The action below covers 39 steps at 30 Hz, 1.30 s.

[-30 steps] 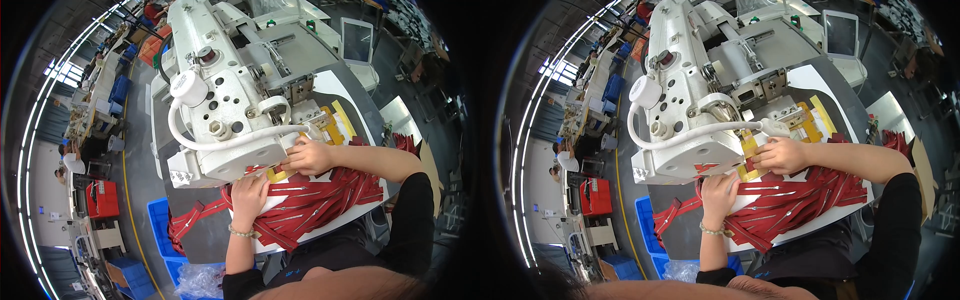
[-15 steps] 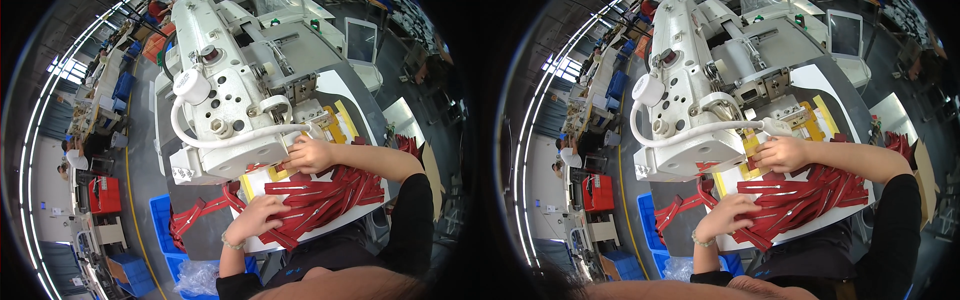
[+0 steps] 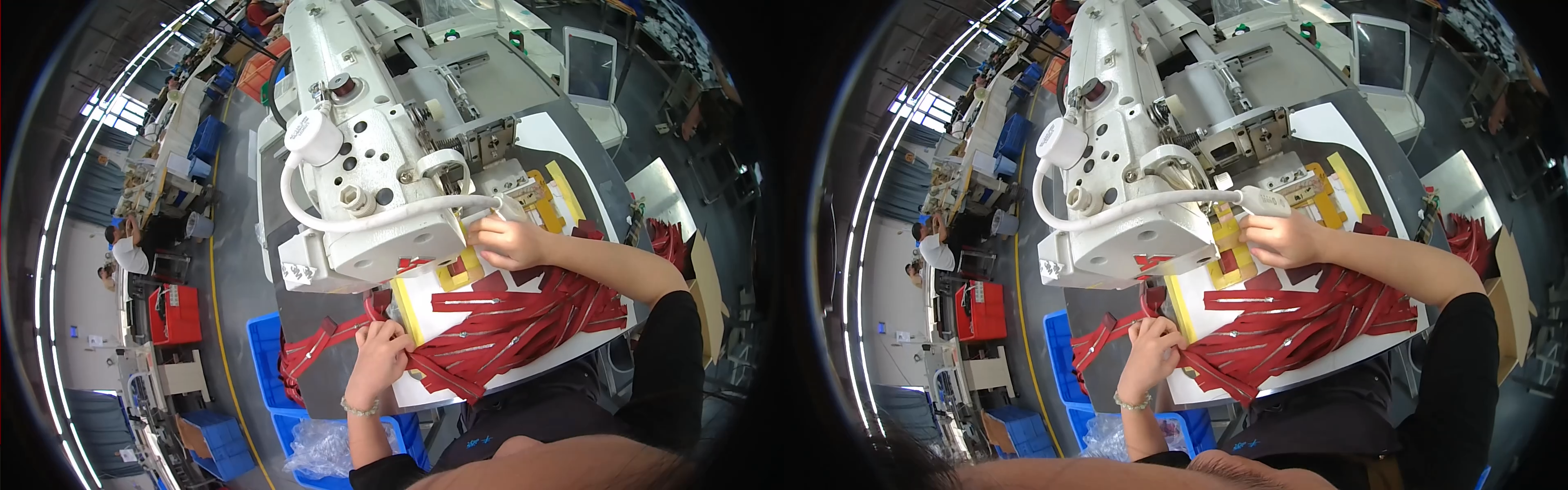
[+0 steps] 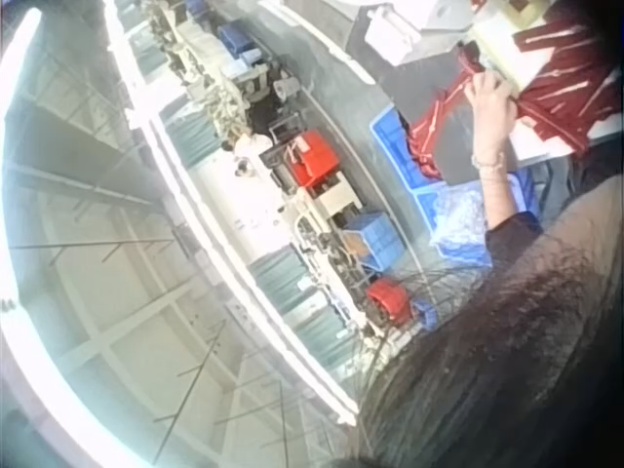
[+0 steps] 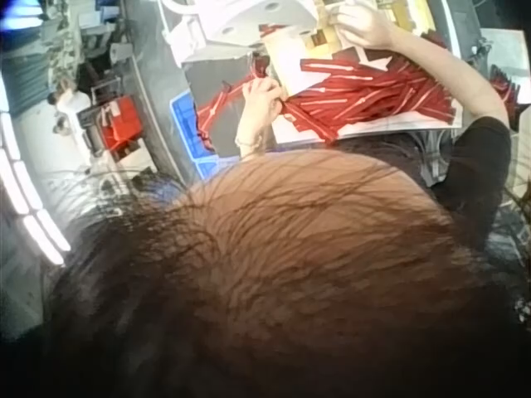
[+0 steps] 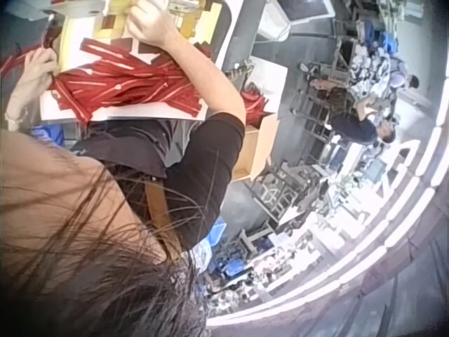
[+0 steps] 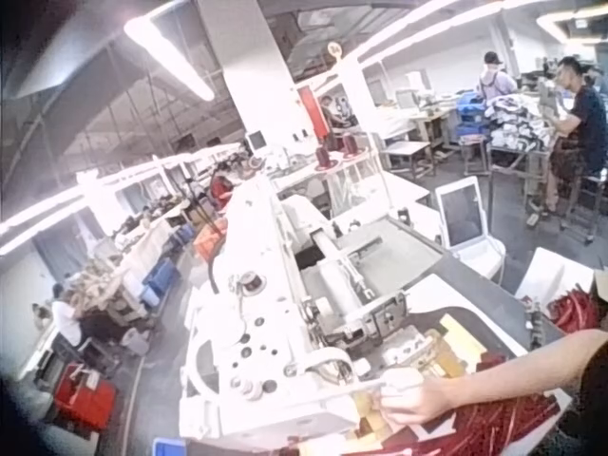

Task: The recorder operates an industrial sewing machine to stitch and process red zipper components.

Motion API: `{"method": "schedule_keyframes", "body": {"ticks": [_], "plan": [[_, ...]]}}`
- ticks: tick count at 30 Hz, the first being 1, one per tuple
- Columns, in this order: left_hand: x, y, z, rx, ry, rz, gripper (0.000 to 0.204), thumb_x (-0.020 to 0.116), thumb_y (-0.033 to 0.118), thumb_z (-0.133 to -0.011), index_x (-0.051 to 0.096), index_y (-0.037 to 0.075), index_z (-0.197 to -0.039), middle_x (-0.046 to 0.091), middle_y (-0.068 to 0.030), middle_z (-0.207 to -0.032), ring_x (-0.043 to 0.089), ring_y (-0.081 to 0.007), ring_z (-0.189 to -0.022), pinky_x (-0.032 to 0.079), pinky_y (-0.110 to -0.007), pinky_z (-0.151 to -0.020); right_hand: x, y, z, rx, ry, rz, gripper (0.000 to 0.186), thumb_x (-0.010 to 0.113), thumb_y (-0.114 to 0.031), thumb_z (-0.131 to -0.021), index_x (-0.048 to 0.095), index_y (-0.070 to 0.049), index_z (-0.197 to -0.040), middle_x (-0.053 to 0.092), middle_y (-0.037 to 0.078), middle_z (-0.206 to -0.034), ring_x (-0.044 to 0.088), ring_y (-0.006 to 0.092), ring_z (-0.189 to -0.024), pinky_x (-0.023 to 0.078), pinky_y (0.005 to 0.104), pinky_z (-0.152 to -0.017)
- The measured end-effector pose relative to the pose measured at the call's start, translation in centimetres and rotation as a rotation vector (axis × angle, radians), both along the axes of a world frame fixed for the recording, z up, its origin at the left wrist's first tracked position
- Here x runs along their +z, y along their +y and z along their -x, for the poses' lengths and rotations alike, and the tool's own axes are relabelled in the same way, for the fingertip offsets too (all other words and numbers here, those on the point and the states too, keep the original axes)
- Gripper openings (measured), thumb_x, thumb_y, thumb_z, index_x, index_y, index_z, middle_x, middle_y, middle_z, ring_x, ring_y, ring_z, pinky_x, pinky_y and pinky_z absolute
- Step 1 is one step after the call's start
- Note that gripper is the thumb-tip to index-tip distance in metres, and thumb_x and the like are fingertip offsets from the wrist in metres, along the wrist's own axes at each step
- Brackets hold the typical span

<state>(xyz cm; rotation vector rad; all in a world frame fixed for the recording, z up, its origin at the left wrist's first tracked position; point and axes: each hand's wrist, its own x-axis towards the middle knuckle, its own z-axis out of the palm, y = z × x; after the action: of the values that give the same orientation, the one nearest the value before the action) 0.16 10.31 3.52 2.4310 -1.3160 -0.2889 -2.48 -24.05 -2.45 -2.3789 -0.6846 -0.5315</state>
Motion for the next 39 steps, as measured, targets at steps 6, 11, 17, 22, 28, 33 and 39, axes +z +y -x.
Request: {"method": "schedule_keyframes", "body": {"ticks": [6,11,17,22,28,33,39], "plan": [[1.6,1.6,-0.4,0.053,-0.136,0.010,0.015,0.061,-0.002,-0.062,0.058,0.012,-0.068,0.056,0.0015,-0.093,0.050,-0.0223,-0.097,0.032,-0.041,-0.088,-0.1,0.1,-0.1,-0.016,-0.014,0.023,0.020,0.062,-0.017,-0.080,0.062,-0.006,-0.097,0.058,0.005,-0.107,0.063,0.0244,-0.087,0.054,0.0345,-0.071],[3.9,4.4,-1.8,0.266,-0.400,-0.076,0.013,0.061,0.000,-0.066,0.061,0.012,-0.070,0.059,-0.0025,-0.098,0.050,-0.0241,-0.101,0.032,-0.042,-0.089,-0.4,-0.3,0.0,-0.018,0.005,0.024,0.020,0.062,-0.017,-0.080,0.062,-0.006,-0.096,0.058,0.005,-0.106,0.063,0.0234,-0.086,0.054,0.0338,-0.067],[3.4,2.5,-1.5,0.373,-0.561,-0.142,0.020,0.060,0.006,-0.077,0.066,0.010,-0.096,0.060,-0.0042,-0.103,0.054,-0.0249,-0.102,0.036,-0.041,-0.089,-0.5,-0.1,-0.3,-0.017,-0.030,0.013,0.020,0.063,-0.016,-0.079,0.061,-0.006,-0.096,0.058,0.005,-0.102,0.062,0.0244,-0.084,0.054,0.0345,-0.066],[3.3,-3.2,-0.5,0.136,-0.260,0.018,0.025,0.065,0.006,-0.074,0.064,0.010,-0.099,0.061,-0.0034,-0.099,0.055,-0.0234,-0.098,0.037,-0.039,-0.087,-1.0,0.0,-0.5,-0.022,0.019,0.027,0.021,0.064,-0.017,-0.079,0.059,-0.005,-0.095,0.057,0.007,-0.098,0.061,0.0259,-0.084,0.053,0.0359,-0.067],[1.1,-9.9,1.6,-0.195,-0.084,0.178,0.020,0.070,0.009,-0.074,0.062,0.009,-0.092,0.059,-0.0040,-0.086,0.057,-0.0221,-0.087,0.040,-0.034,-0.077,-0.6,-0.3,0.0,0.025,0.129,-0.044,0.025,0.064,-0.010,-0.078,0.061,-0.002,-0.101,0.058,0.011,-0.101,0.056,0.0292,-0.094,0.048,0.0355,-0.082],[-0.1,-11.4,3.6,-0.351,0.182,0.272,0.034,0.080,0.031,-0.069,0.061,0.007,-0.083,0.056,-0.0061,-0.078,0.056,-0.0240,-0.073,0.044,-0.034,-0.065,-0.3,0.0,0.1,0.008,0.147,-0.011,0.025,0.064,-0.010,-0.078,0.061,-0.002,-0.101,0.058,0.009,-0.103,0.056,0.0268,-0.095,0.050,0.0342,-0.080],[-0.4,-11.5,4.1,-0.254,0.173,0.328,0.029,0.079,0.025,-0.071,0.060,0.006,-0.083,0.058,-0.0066,-0.079,0.056,-0.0239,-0.073,0.044,-0.033,-0.063,-0.4,0.2,-0.2,-0.016,-0.017,-0.080,0.018,0.064,-0.014,-0.076,0.061,-0.006,-0.092,0.056,0.006,-0.091,0.060,0.0275,-0.077,0.050,0.0366,-0.065]]}}
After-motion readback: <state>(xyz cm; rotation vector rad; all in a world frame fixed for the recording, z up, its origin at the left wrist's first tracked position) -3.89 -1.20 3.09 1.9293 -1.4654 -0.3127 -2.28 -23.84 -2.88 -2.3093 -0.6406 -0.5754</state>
